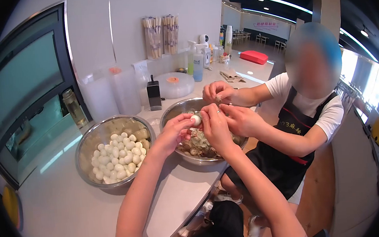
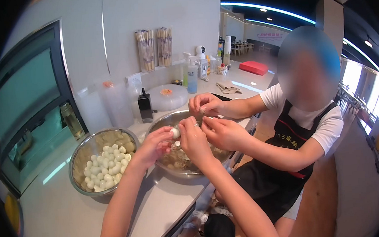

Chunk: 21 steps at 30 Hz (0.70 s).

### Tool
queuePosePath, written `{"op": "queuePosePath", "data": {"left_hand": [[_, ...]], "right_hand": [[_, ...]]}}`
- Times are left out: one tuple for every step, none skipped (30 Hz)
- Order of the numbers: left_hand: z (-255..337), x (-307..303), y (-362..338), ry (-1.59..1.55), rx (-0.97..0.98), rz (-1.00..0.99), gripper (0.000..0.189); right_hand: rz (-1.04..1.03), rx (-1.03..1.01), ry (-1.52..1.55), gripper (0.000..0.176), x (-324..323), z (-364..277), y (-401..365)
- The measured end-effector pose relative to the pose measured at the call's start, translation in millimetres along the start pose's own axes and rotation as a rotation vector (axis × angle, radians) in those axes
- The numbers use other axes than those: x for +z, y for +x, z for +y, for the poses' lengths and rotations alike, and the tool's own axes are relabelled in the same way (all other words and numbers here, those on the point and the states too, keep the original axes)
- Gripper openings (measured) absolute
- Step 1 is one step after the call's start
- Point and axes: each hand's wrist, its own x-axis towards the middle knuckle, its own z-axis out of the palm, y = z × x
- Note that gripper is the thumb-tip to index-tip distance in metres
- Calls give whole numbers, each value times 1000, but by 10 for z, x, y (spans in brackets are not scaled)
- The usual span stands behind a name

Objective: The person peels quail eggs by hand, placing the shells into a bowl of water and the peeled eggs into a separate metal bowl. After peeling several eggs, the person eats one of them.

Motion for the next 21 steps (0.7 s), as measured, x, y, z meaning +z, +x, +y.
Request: {"op": "queuePosePath", "data": {"left_hand": [[-3,-5,-12,-10,-6,0,29],[-3,-5,-27,-40,18,1,29],[-1,-14,-33,-66,48,-1,28],[-14,-47,-33,-87,51,-16,27],[-18,-49,-31,-80,54,-30,27],[-19,-46,-30,-66,49,-24,27],[-16,-37,-26,-55,46,-15,27],[-36,-19,-17,-35,78,1,26],[-43,-6,-10,-38,79,-6,26],[-46,0,-8,13,84,3,25],[-47,0,-6,65,91,12,24],[-43,8,-4,68,97,8,24],[-34,19,-4,87,107,-5,23],[-44,28,-20,106,109,-18,23],[-44,21,-25,116,112,-22,23],[-35,17,-22,89,93,-28,23],[-23,25,-24,61,74,-38,23],[-23,51,-39,74,76,31,25],[-8,54,-32,78,82,22,25],[-13,40,-31,98,85,19,26],[-36,31,-33,119,84,19,28]], "right_hand": [[-4,-50,-49,7,-17,-47,18],[-7,-99,-98,8,-22,-71,4],[-8,-98,-103,8,-10,-66,-30],[-20,-85,-64,8,5,-55,-29],[-27,-67,-26,8,7,-53,-28],[-24,-155,-86,8,-4,-66,-18],[-13,-160,-94,8,-7,-70,-7],[-40,-149,-93,8,-3,-69,-15],[-72,-137,-93,9,-8,-70,-26],[-62,-143,-76,9,-17,-74,-21],[-59,-146,-81,9,-14,-55,-29],[-49,-91,-80,9,-8,-21,-33],[-36,-36,-77,10,1,2,-32],[-28,-35,-76,10,0,19,-54],[-3,-8,-66,10,-6,25,-39],[24,14,-56,10,-6,30,-6],[38,6,-56,10,2,40,7],[56,10,-71,11,1,62,5],[69,16,-88,11,-6,103,-1],[110,-31,-127,11,-6,162,6],[114,-26,-133,11,-20,170,1]]}}
